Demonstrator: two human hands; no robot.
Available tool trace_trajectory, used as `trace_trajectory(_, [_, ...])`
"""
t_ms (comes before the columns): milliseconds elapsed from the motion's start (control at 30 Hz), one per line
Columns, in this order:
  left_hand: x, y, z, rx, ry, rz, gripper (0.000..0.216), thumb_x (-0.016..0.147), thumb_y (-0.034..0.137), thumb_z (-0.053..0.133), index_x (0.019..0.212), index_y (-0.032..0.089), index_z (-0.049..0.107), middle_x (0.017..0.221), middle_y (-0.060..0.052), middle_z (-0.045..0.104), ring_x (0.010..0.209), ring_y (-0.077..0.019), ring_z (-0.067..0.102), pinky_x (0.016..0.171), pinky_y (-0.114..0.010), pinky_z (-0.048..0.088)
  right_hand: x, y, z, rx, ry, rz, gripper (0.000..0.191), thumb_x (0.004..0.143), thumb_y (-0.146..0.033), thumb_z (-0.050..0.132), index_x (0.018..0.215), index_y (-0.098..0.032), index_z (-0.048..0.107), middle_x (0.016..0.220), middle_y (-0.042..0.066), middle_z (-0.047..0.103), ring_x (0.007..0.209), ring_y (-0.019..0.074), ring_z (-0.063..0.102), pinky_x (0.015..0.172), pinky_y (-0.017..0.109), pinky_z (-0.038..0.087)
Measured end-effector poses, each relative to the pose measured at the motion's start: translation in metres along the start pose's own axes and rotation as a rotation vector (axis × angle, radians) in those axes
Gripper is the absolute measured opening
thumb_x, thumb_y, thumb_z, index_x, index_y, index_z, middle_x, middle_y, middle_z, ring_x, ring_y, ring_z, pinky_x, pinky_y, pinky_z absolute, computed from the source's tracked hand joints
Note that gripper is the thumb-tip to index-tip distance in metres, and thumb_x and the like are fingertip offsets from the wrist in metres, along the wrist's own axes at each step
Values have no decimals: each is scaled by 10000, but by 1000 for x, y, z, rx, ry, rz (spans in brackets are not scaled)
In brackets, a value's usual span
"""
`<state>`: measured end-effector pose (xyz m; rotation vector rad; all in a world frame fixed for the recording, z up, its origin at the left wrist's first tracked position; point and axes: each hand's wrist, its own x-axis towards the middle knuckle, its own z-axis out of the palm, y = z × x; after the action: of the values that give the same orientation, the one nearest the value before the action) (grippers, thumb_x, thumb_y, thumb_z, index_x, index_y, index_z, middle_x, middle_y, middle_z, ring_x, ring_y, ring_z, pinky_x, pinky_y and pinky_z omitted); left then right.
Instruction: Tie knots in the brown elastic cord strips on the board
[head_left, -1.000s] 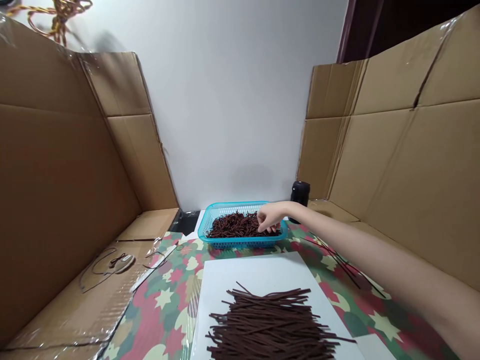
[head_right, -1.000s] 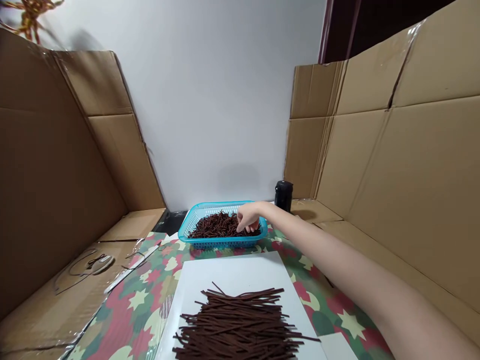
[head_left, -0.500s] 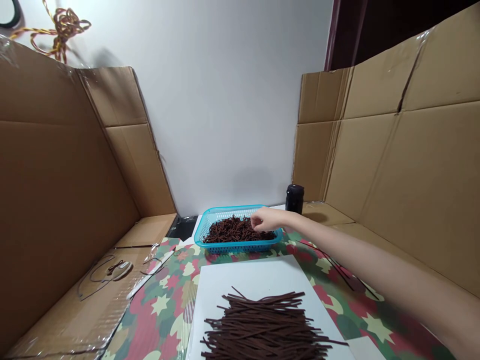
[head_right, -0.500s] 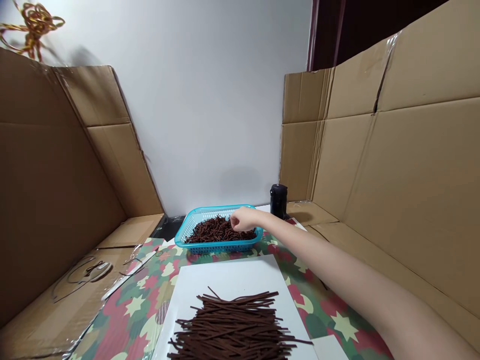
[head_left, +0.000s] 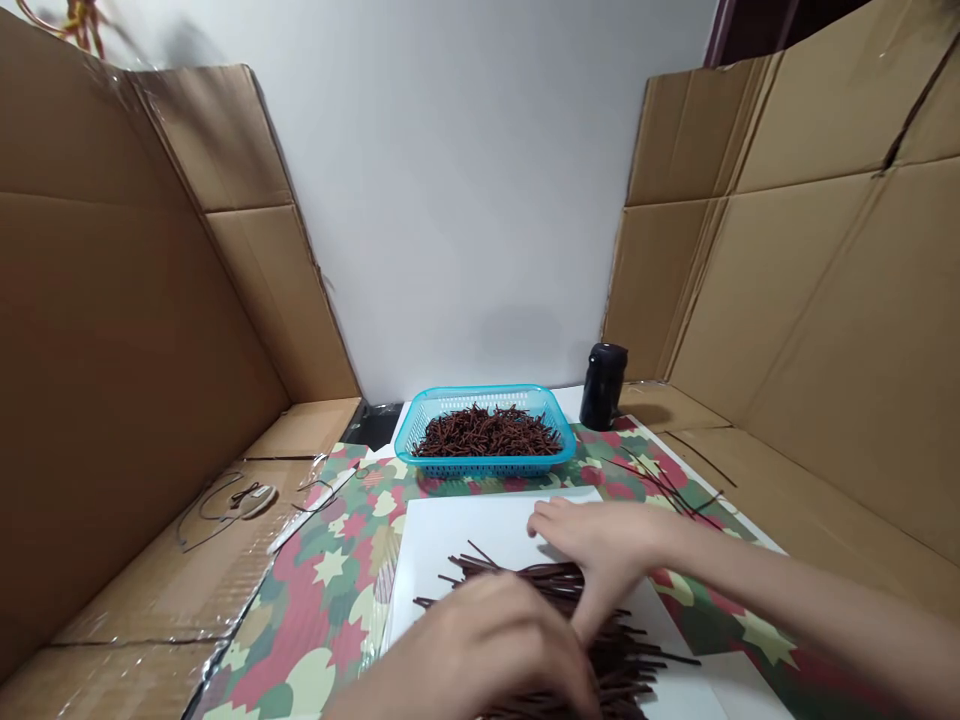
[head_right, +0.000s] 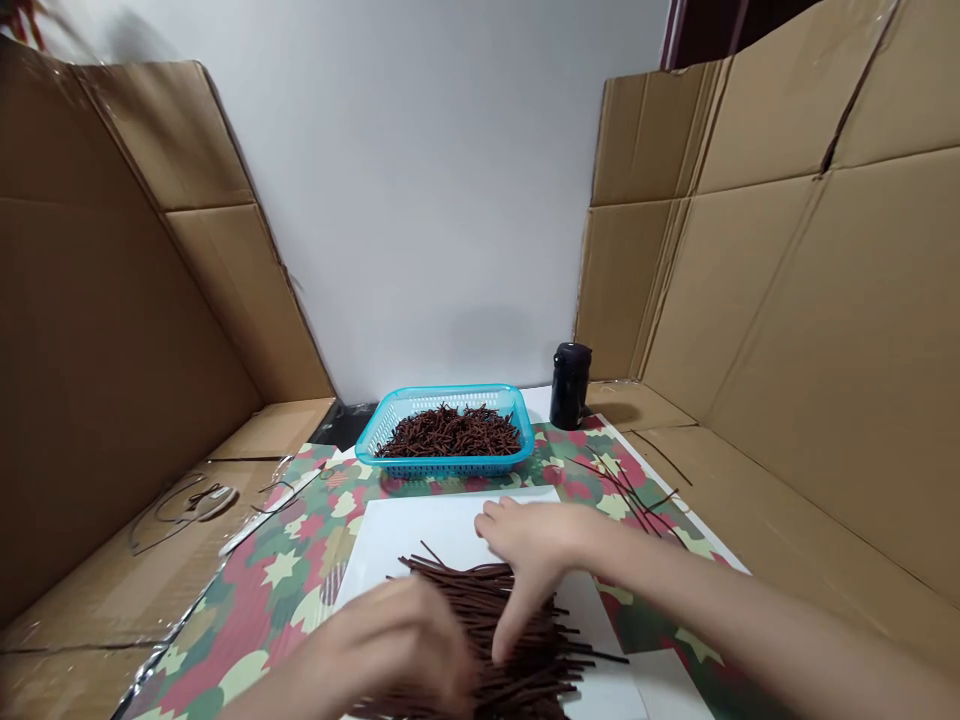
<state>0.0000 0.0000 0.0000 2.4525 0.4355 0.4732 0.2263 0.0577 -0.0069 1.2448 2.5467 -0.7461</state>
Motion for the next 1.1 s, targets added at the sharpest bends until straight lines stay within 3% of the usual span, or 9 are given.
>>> trace_trajectory(100, [-2,-33,5,196,-147,-183,928,668,534,686,1413,150,286,1461,-175,322,1315,-392,306,1079,-522,294,-12,-6,41,56,15,-68,1306,465,-543,783,1460,-44,98,1522,257,69,1371,451,98,1086,570,210])
trace_trajectory(167, [-10,-54,15,253,-232,-230,1012,703,578,630,1462,137,126,1518,-179,144,1364,-407,170,1106,-568,194,-19,-11,63,89,14,20,1238,549,-455,773,1447,-14,45,1507,250,-38,1376,425,-10,1113,567,136])
trace_trajectory(300, [-23,-73,27,271,-246,-253,918,787,639,496,1471,224,48,1533,-102,101,1387,-354,112,1115,-568,169,-30,-17,75,245,114,24,914,766,-454,620,1452,-137,104,1514,128,35,1389,343,11,1140,532,118])
trace_trajectory(400, [-23,-72,26,272,-234,-254,884,797,652,469,1470,242,66,1531,-83,123,1388,-336,132,1120,-560,166,-34,-15,68,307,57,51,917,782,-546,572,1444,-146,79,1512,91,5,1388,331,-12,1146,519,108])
trace_trajectory(567, [-19,-75,23,279,-192,-265,809,837,594,462,1466,246,91,1526,-80,152,1385,-319,168,1123,-553,178,-30,-5,62,316,87,1,855,826,-507,534,1447,-176,49,1520,70,-8,1385,331,-39,1139,538,102])
trace_trajectory(767, [-9,-96,16,381,-109,-294,756,860,574,436,1457,207,155,1507,-117,225,1375,-319,211,1107,-543,228,0,22,52,217,130,-65,840,848,-514,495,1458,-102,91,1532,130,47,1403,308,14,1147,496,86])
trace_trajectory(867, [3,-112,7,455,-73,-332,723,875,569,407,1433,149,224,1481,-162,285,1359,-325,257,1084,-520,281,17,33,41,167,224,-71,752,878,-464,467,1464,-123,142,1538,127,101,1408,294,76,1146,485,113])
trace_trajectory(1000, [20,-119,-7,526,13,-227,658,860,471,506,1390,146,291,1423,-174,386,1331,-337,300,1069,-529,277,29,30,26,97,372,-106,649,863,-355,528,1432,-158,284,1512,141,263,1381,299,222,1121,474,207])
trace_trajectory(1100, [28,-110,-16,423,16,-97,507,806,294,587,1266,168,413,1336,-146,467,1249,-300,392,1010,-464,357,32,20,22,172,481,-152,409,808,-259,608,1205,-213,519,1290,103,519,1188,265,469,980,409,402])
